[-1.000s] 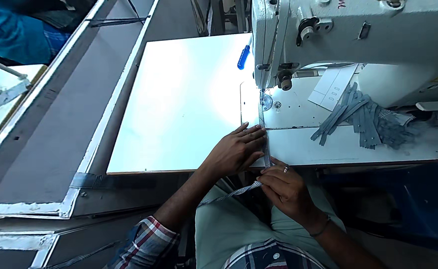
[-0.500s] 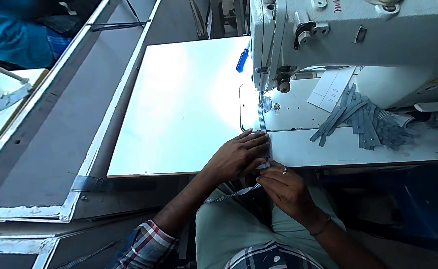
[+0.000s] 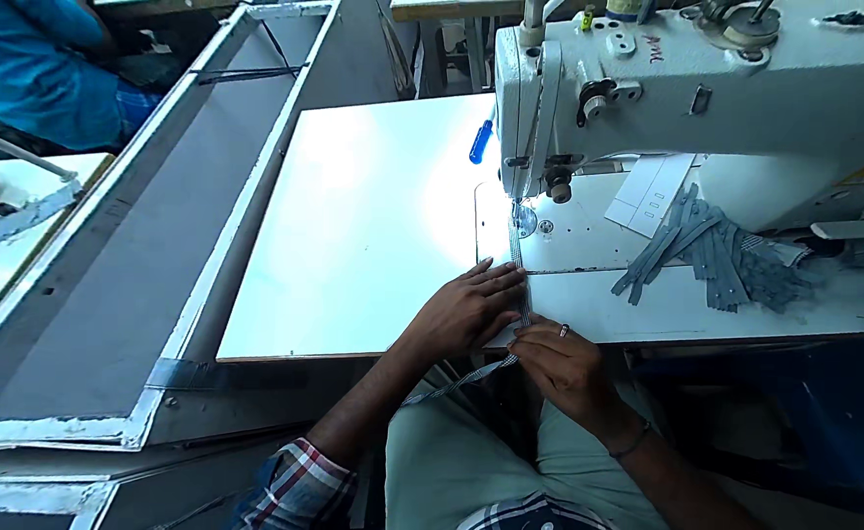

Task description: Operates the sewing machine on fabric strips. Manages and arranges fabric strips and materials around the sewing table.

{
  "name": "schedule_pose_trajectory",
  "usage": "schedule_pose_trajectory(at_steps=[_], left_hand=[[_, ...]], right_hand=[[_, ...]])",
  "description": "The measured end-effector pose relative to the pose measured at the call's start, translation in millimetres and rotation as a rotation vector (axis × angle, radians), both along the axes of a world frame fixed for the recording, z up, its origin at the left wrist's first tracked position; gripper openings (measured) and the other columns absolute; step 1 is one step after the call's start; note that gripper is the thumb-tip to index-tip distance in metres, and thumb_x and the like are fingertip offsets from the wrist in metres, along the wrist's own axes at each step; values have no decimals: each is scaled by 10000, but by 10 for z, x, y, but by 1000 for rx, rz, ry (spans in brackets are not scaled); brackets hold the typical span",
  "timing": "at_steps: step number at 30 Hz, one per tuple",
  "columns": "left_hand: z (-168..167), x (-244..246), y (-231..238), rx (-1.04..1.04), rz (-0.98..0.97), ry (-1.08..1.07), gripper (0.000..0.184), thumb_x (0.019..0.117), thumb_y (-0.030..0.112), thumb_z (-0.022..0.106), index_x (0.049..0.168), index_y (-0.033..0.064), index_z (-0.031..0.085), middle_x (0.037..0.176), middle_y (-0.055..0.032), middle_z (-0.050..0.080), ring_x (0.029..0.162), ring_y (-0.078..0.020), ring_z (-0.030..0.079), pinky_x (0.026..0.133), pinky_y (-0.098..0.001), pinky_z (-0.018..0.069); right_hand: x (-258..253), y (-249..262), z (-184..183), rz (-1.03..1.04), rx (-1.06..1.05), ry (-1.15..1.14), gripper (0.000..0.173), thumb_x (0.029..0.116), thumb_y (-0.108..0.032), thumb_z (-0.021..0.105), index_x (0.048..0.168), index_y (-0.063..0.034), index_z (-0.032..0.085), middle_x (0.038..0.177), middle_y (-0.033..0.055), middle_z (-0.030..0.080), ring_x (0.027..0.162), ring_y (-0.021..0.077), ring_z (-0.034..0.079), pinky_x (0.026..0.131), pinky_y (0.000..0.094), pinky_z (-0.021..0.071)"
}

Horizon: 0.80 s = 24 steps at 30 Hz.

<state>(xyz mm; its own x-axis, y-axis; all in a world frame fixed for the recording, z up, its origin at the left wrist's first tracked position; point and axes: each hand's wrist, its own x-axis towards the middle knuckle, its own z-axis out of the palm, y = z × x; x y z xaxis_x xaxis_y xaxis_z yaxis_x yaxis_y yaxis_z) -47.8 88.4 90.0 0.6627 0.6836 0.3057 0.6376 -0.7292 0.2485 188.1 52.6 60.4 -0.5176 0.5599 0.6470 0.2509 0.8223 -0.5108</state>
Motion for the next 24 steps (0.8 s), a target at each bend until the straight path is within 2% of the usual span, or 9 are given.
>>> schedule_pose_trajectory(at_steps=[8, 21, 24], left_hand=[[12, 23, 35, -8, -21, 8, 494, 1108, 361, 370, 1411, 63, 622, 1524, -87, 553, 1486, -222, 430, 1275, -462, 278], [-4, -51, 258, -7, 56, 21, 482, 1111, 356, 355, 1427, 107, 618, 1533, -58, 548, 1490, -208, 423, 1271, -470, 273], [21, -43, 177, -36, 105, -40, 443, 1099, 300, 394, 1407, 88, 631, 1524, -77, 553, 1486, -228, 428, 1268, -456, 289]], right_hand=[[-18, 121, -15, -16, 26, -18, 148, 979, -85, 652, 1033, -54, 786, 1068, 54, 759, 1130, 183, 704, 1127, 432, 509], [-84, 316, 69, -32, 28, -98, 164, 981, -77, 639, 1050, -53, 785, 1080, 62, 755, 1146, 192, 695, 1138, 419, 494], [-99, 356, 91, -30, 15, -108, 161, 983, -75, 637, 1040, -54, 786, 1072, 65, 757, 1140, 195, 699, 1129, 419, 501]])
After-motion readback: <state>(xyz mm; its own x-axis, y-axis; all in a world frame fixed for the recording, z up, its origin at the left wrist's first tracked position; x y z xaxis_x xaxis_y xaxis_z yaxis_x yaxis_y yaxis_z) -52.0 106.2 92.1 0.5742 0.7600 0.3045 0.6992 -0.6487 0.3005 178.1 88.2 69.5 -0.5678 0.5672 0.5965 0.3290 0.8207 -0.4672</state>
